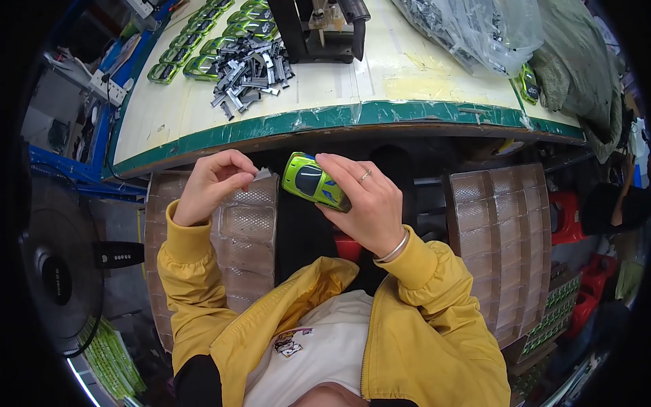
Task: The person unloads small plastic parts from a bag onto the table, attaches them to toy car shells by hand, and places the assembled car shells into a compartment tray.
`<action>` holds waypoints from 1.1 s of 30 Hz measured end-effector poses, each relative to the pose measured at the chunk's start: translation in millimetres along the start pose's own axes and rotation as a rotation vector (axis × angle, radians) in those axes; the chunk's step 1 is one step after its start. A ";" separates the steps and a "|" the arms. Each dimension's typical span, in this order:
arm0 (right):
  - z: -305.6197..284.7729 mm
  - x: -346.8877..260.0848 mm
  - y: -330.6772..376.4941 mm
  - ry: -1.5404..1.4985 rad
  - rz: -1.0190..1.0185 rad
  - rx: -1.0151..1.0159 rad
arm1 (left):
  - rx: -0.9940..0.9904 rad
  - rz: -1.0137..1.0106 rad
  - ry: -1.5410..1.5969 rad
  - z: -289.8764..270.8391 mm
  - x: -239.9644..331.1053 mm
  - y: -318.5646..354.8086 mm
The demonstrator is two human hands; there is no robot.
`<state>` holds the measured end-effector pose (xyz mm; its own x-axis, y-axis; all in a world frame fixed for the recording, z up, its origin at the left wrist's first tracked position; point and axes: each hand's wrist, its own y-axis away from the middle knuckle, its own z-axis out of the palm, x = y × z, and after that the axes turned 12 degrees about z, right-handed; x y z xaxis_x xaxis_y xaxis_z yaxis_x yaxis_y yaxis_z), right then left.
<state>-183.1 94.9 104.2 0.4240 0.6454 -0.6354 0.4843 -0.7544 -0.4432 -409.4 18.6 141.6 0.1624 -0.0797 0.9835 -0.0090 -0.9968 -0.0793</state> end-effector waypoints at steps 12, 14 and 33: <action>-4.5 -4.1 3.0 0.037 -0.061 -0.110 | -0.045 -0.022 0.153 8.9 8.7 -7.6; -4.1 -4.2 3.6 0.052 -0.064 -0.120 | -0.067 -0.032 0.193 11.1 7.0 -11.1; -0.6 -6.6 11.2 -0.012 -0.055 -0.112 | 0.079 -0.076 0.165 40.5 -28.4 -5.8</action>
<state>-180.1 82.2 103.8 0.3853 0.6833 -0.6202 0.5889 -0.6995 -0.4048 -374.0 26.7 107.6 -0.0041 -0.0101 0.9999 0.0756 -0.9971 -0.0098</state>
